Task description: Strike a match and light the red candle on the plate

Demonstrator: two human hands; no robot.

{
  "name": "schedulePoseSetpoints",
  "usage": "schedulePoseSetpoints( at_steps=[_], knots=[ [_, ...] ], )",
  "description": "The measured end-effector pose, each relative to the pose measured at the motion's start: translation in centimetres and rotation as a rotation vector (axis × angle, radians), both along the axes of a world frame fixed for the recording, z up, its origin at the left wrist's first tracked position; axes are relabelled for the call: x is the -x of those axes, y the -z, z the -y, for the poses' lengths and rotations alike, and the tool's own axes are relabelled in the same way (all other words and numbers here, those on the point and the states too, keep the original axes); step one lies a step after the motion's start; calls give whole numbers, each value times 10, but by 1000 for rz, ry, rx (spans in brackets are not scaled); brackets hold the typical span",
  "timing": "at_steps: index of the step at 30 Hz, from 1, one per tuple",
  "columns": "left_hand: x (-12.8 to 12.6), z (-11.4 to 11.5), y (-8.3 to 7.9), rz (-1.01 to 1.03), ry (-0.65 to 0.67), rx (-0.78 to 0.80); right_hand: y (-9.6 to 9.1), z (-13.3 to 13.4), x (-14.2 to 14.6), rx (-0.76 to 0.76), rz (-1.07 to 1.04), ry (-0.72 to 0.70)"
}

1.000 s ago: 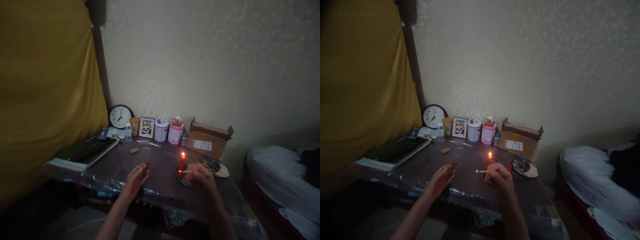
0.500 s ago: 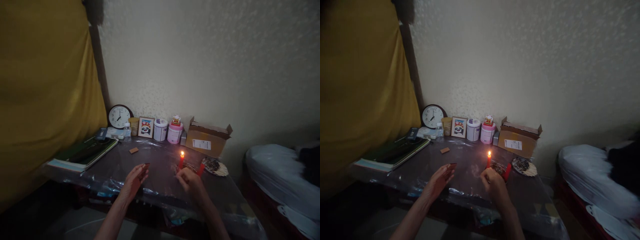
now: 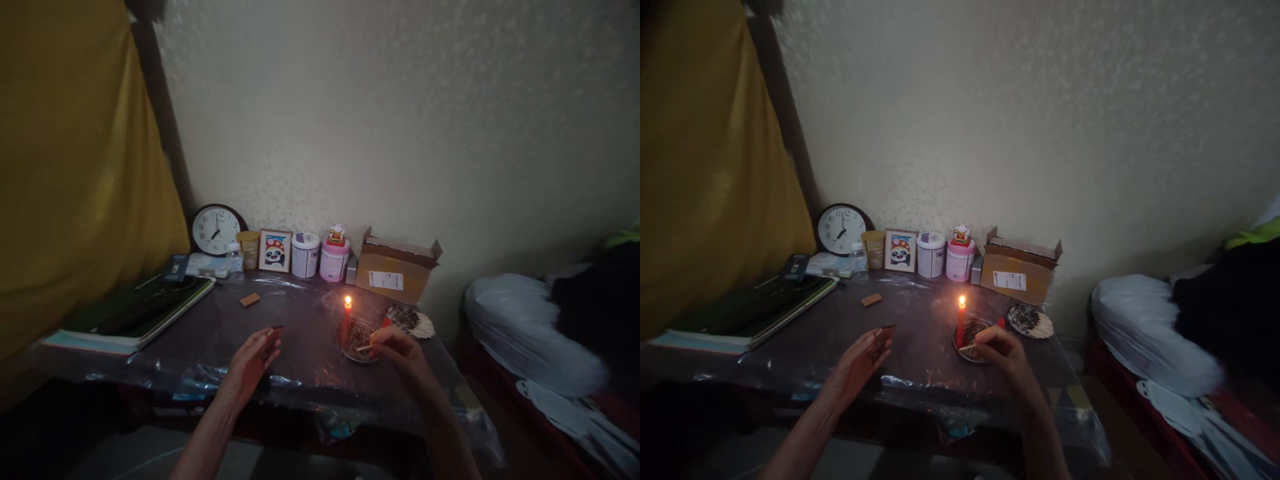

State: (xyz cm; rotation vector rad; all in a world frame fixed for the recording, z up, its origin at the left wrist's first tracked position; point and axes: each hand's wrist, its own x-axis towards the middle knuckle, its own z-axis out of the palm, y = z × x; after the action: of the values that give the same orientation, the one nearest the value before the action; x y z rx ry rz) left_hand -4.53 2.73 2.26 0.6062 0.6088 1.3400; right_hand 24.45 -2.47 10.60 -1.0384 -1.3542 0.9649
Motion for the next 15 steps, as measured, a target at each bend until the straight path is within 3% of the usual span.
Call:
schedulePoseSetpoints(
  at_steps=[4, 9, 15],
  knots=[
    [-2, 0, 0, -9, 15, -2, 4, -5, -45, -43, -68, 305],
    [-4, -1, 3, -6, 39, 0, 35, -18, -106, -10, 131, 801],
    [-7, 0, 3, -11, 53, 5, 68, -20, -146, 52, 282, 1012]
  ],
)
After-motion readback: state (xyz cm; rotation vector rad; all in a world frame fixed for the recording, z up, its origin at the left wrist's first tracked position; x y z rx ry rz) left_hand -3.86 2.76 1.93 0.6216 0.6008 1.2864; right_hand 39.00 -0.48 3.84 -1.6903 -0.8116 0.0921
